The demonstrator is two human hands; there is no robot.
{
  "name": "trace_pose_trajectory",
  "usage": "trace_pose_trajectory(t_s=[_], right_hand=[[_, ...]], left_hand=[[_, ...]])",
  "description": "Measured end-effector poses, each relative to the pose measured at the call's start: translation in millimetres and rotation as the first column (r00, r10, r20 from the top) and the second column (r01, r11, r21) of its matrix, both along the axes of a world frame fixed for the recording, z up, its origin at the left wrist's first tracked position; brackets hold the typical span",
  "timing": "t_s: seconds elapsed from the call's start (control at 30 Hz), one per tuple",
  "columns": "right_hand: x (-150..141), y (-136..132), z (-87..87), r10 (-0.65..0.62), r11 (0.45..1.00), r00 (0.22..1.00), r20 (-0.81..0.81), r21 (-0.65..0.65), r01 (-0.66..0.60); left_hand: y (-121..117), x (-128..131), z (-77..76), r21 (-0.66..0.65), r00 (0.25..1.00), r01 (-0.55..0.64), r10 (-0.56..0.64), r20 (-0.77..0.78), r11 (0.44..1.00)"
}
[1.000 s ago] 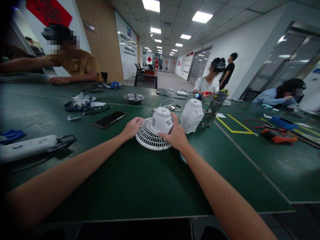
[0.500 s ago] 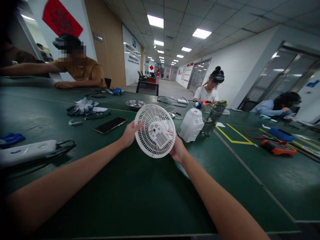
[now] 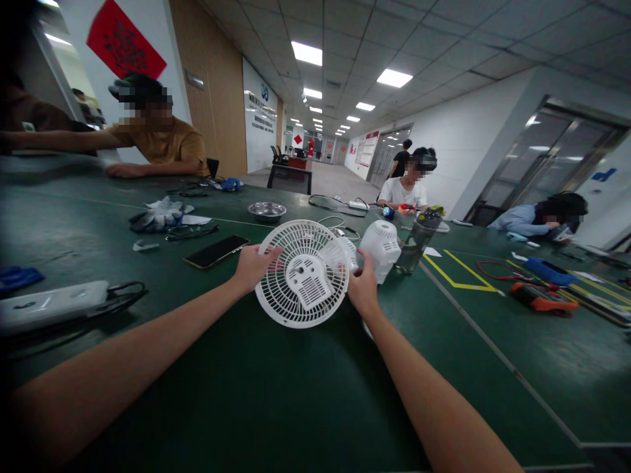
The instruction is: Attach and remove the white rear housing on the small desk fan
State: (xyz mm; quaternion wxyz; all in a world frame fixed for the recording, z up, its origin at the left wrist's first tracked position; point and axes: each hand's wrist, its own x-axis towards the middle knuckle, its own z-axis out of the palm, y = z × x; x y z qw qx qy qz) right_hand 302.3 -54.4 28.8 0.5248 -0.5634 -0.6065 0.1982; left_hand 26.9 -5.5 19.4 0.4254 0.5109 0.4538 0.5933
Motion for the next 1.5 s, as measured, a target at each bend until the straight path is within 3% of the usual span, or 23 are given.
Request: trace_pose_trajectory(t_s=[0.1,0.2,0.37,0.43,0.53,0.6,0.67,0.73,0.83,0.93,1.13,1.5], right_hand=[[13,0,5.5,-0.228,0.972,0.941,0.248,0.122,0.203],[16,2,3.0,-0.243,0.968,0.871,0.426,0.162,0.191],[12,3,-6.5,-0.228,0.963,0.751,0.620,0.029,0.269],[12,3,-4.5,-0.245,0.958,0.741,0.625,0.042,0.282],[19,4,5.2,-0.371,0.929,0.759,0.535,0.226,0.294],[29,7,11.3,-0.506,0.852,0.756,0.415,0.377,0.363],[41,11,13.1,-0.607,0.776,0.737,0.298,0.424,0.468],[54,16,9.0,-0.615,0.778,0.750,0.243,0.342,0.527],[70,25,-3.4,-0.468,0.883,0.853,0.231,0.090,0.460],[80,33,-13.9,-0.447,0.879,0.864,0.229,-0.068,0.473],[84,41,-16.6,-0.509,0.837,0.813,0.282,-0.061,0.544],[87,44,-17.9,-0.429,0.850,0.834,0.347,-0.158,0.503]], left_hand=[[-4,-4,2.6,-0.023,1.000,0.018,-0.019,-0.015,1.000],[-6,-8,5.3,-0.037,1.000,0.006,-0.007,-0.016,0.999],[1,-14,0.0,-0.099,1.000,-0.025,0.023,-0.018,0.995],[6,-16,-4.4,-0.095,0.999,-0.019,0.016,-0.038,0.995],[9,-18,-8.9,-0.072,0.997,-0.014,0.009,-0.072,0.997],[10,-18,-9.5,-0.058,0.996,-0.016,0.011,-0.086,0.998],[9,-18,-8.9,-0.053,0.996,-0.022,0.017,-0.092,0.998],[9,-18,-8.1,-0.062,0.995,-0.023,0.017,-0.100,0.998],[10,-18,-8.5,-0.070,0.993,-0.026,0.018,-0.115,0.997],[11,-19,-10.4,-0.071,0.994,-0.022,0.014,-0.106,0.997],[11,-19,-11.5,-0.050,0.996,-0.003,-0.002,-0.088,0.999],[12,-21,-12.5,-0.048,0.993,0.019,-0.024,-0.114,0.999]])
